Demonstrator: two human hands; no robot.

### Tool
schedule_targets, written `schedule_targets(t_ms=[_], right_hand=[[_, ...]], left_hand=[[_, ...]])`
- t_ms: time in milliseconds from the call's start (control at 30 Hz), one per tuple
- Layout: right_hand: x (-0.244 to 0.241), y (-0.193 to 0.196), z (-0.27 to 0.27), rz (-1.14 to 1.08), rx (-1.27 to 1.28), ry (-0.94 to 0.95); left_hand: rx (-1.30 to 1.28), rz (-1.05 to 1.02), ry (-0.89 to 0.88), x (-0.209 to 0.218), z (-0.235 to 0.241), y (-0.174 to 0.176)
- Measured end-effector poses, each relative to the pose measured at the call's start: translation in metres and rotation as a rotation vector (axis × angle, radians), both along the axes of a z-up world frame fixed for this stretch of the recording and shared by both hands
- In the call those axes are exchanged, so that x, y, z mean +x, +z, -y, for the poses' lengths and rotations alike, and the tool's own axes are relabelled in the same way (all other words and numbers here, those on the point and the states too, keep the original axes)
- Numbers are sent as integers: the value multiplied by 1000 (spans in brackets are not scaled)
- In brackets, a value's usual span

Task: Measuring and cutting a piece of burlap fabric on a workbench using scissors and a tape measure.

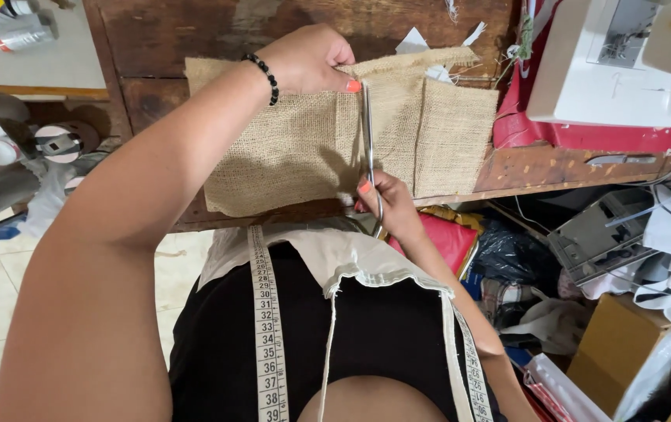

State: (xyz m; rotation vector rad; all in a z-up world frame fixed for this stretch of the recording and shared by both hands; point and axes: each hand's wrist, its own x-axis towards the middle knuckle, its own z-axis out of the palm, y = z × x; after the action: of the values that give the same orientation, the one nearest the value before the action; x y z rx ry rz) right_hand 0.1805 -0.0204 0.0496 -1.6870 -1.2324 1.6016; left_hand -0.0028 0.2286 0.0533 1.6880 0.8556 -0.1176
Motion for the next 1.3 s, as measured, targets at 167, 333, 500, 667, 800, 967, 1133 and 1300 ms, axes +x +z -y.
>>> schedule_targets(t_ms=[167, 333, 500, 667, 800, 967, 1133, 1300], right_hand=[[9, 16, -11, 18, -33, 65], [8, 27, 1, -90, -90, 82], [7, 14, -3, -199, -114, 54], [9, 8, -14, -191, -137, 6], [-4, 15, -32, -58, -68, 26], [-3, 3, -32, -36, -95, -24], [-7, 4, -24, 105, 26, -24], [-2, 4, -33, 46, -20, 59]], left_hand=[[55, 36, 15, -4, 1, -10], [59, 64, -2, -11, 2, -9], [6, 6, -16, -9, 5, 11], [20, 0, -24, -5, 6, 1], [21, 29, -27, -5, 8, 0], [-5, 29, 16, -7, 9, -4], [78, 121, 27, -15, 11, -6], [96, 130, 34, -17, 16, -8]])
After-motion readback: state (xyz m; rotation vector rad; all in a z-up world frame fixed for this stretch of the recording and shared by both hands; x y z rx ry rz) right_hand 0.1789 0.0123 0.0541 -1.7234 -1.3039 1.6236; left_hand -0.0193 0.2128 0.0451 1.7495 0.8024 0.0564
